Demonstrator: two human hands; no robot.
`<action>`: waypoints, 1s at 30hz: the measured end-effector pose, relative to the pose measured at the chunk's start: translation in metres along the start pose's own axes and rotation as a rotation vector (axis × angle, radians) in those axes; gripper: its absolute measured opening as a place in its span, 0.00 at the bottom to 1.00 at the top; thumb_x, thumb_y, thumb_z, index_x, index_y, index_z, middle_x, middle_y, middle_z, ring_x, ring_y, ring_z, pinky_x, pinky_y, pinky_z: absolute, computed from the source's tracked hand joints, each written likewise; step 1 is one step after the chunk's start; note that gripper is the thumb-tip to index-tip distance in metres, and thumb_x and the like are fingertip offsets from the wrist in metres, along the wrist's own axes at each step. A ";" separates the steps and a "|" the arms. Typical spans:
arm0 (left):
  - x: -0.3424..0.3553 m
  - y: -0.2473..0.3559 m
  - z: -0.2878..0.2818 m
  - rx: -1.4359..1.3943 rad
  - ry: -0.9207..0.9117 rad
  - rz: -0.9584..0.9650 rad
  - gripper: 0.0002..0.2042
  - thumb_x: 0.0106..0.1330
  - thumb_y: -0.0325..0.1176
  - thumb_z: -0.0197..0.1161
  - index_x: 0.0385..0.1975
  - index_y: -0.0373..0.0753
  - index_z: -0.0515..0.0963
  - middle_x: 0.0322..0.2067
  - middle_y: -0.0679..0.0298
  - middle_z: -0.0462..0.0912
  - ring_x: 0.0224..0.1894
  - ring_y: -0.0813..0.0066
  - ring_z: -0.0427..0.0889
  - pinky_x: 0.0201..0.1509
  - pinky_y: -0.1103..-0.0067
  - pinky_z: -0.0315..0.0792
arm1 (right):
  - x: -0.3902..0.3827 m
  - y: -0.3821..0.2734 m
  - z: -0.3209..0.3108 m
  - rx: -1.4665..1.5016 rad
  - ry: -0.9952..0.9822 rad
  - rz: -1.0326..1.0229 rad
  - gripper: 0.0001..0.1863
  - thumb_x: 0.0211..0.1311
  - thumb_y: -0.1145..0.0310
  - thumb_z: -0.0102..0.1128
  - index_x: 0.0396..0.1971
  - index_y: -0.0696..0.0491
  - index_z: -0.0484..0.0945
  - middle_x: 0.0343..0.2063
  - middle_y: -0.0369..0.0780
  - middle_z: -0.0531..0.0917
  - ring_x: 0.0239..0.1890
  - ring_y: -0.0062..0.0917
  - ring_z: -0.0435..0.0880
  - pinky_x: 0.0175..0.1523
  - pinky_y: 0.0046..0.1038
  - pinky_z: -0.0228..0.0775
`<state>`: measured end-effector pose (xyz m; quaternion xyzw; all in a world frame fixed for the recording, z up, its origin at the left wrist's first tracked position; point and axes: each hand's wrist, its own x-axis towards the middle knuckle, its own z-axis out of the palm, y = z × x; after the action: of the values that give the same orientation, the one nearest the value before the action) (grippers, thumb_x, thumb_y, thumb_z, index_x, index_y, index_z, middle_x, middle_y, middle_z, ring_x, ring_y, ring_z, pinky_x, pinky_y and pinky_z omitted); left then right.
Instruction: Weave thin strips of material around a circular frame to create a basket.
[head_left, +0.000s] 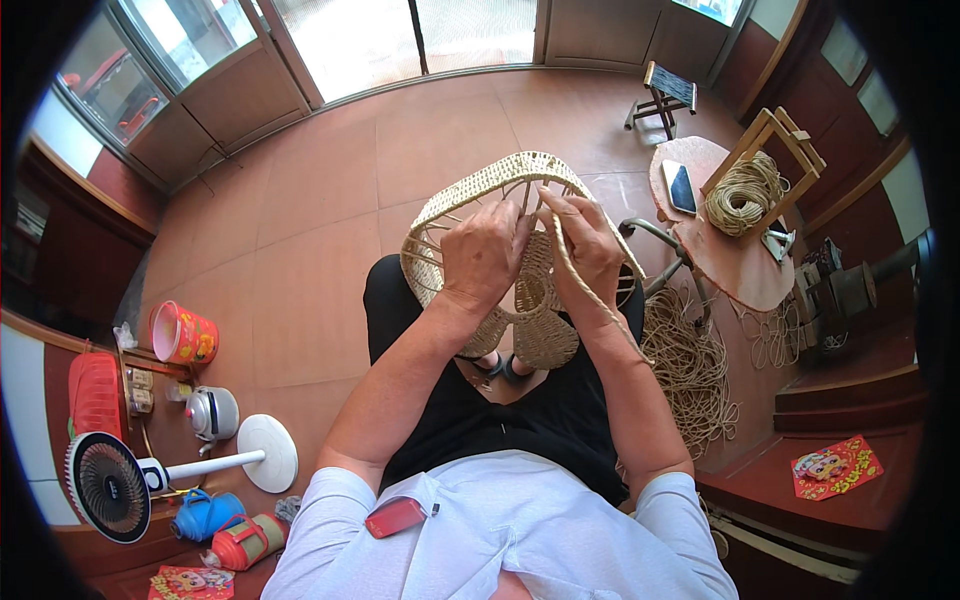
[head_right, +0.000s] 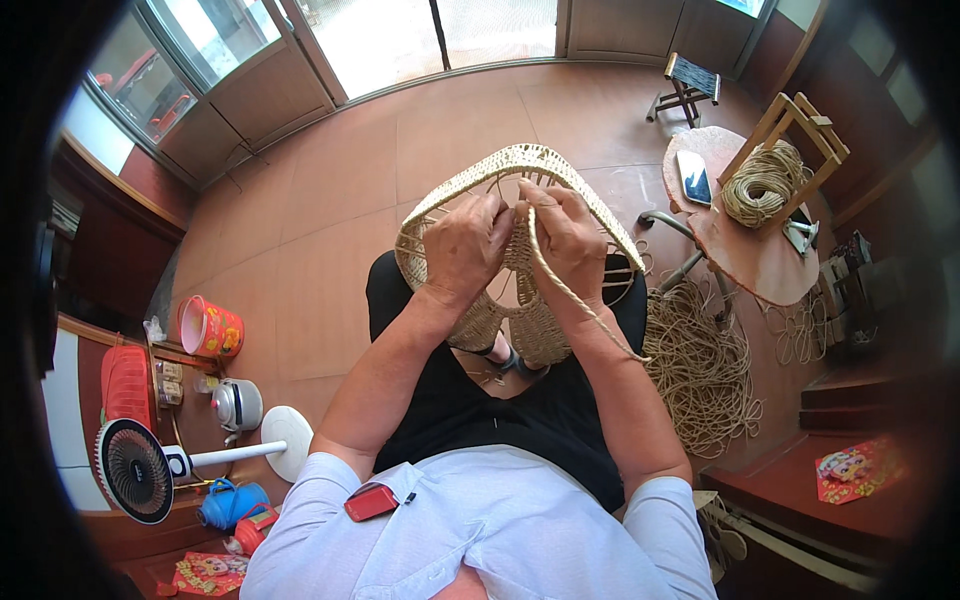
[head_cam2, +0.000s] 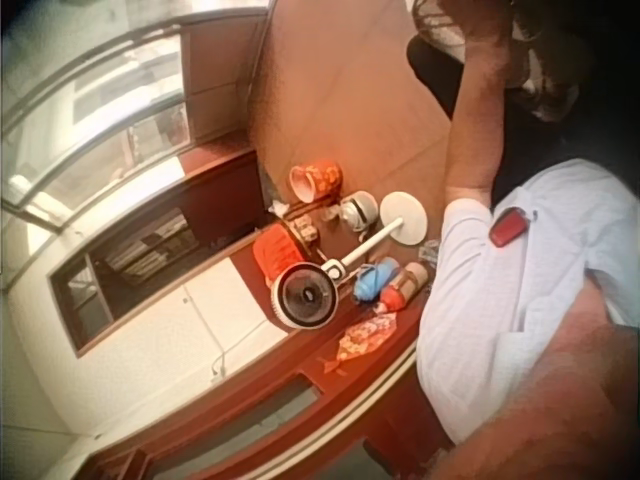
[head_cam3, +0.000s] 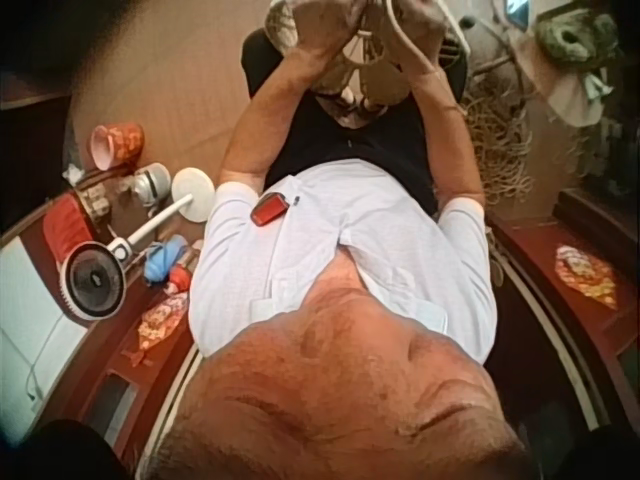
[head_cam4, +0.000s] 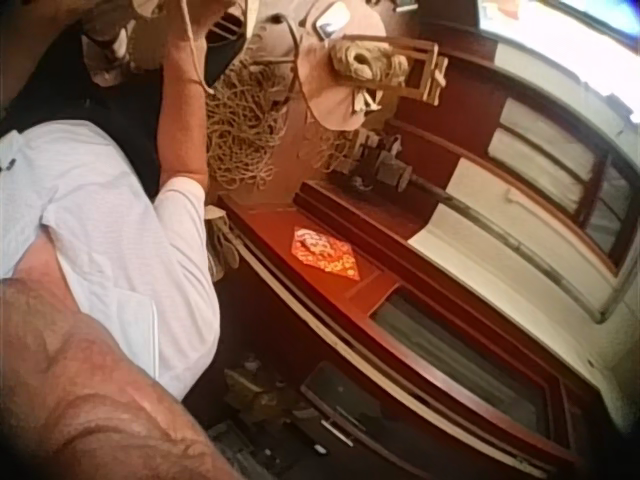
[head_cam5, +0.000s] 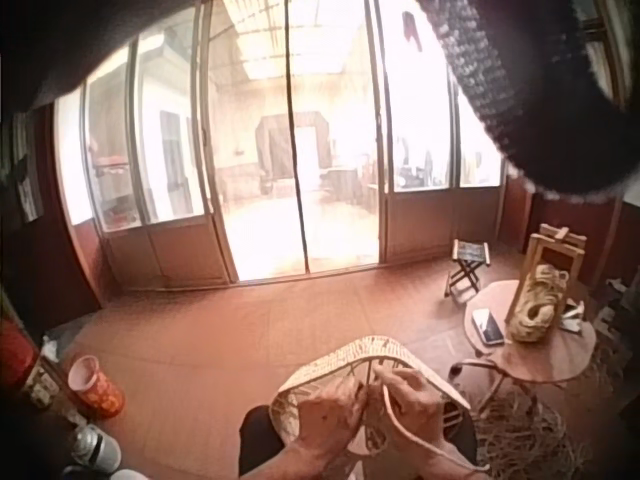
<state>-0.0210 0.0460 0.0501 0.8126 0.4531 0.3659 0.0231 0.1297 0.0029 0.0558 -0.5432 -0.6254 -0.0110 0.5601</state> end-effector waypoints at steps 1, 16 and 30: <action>0.001 0.000 0.003 -0.019 0.011 -0.045 0.13 0.79 0.43 0.65 0.35 0.41 0.83 0.30 0.58 0.87 0.33 0.54 0.89 0.38 0.62 0.81 | 0.001 0.002 0.001 -0.065 -0.001 -0.084 0.16 0.74 0.70 0.70 0.58 0.50 0.90 0.46 0.46 0.91 0.43 0.36 0.94 0.47 0.36 0.86; -0.002 0.004 -0.013 -0.504 -0.371 -0.312 0.11 0.73 0.34 0.58 0.45 0.33 0.82 0.37 0.39 0.88 0.45 0.33 0.88 0.52 0.48 0.80 | 0.009 0.002 0.002 -0.252 -0.356 -0.095 0.20 0.75 0.70 0.64 0.64 0.47 0.79 0.49 0.49 0.90 0.44 0.48 0.93 0.43 0.46 0.87; -0.028 0.023 0.000 -0.272 0.121 -0.092 0.07 0.74 0.31 0.67 0.47 0.39 0.84 0.39 0.56 0.87 0.37 0.49 0.90 0.42 0.61 0.83 | -0.028 0.019 -0.054 0.936 -0.080 0.615 0.07 0.81 0.73 0.62 0.51 0.54 0.74 0.36 0.35 0.84 0.29 0.11 0.76 0.33 0.16 0.71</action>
<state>-0.0135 0.0116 0.0423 0.7566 0.4368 0.4709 0.1224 0.1741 -0.0418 0.0451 -0.3939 -0.3971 0.4523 0.6946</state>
